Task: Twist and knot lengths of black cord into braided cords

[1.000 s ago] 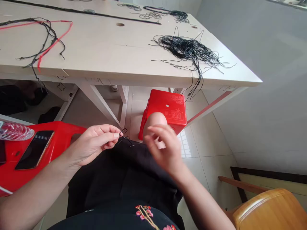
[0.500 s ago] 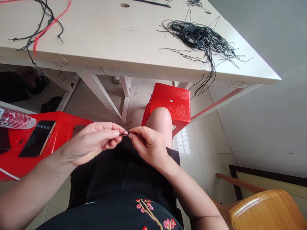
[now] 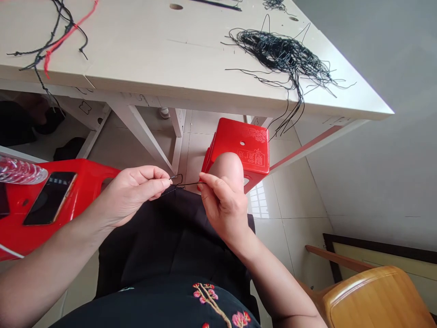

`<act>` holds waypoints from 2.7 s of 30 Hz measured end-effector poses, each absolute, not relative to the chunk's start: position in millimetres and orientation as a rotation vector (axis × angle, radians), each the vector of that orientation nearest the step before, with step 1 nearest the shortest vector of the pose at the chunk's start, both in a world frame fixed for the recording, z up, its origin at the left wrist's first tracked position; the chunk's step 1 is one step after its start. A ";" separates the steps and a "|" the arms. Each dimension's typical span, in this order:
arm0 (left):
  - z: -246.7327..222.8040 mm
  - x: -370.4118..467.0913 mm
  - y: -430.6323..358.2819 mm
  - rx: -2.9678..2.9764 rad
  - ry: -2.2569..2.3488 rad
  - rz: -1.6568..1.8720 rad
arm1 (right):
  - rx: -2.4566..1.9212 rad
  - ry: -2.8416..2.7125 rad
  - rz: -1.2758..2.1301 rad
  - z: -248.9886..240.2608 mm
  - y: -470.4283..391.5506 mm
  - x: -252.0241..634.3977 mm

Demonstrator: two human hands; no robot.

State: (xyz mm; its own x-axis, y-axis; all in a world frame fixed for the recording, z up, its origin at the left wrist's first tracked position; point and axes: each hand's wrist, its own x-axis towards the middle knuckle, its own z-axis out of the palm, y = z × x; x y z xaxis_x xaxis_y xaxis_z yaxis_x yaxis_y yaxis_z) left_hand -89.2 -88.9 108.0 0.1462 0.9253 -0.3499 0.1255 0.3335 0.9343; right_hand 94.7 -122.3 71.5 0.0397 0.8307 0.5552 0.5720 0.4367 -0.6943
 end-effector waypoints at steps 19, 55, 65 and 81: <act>129.8 -81.8 -89.9 1.154 1.207 0.807 | -0.815 -1.900 0.282 45.1 -134.7 66.0; 128.8 -94.0 -79.4 1.072 1.338 0.912 | -0.920 -1.474 0.878 56.2 -118.9 71.9; 109.0 -92.7 -80.7 1.446 1.459 0.825 | -0.872 -2.179 0.600 92.8 -109.0 86.0; 114.0 -83.8 -81.4 1.021 1.274 0.767 | -0.972 -1.761 0.864 87.5 -80.0 83.3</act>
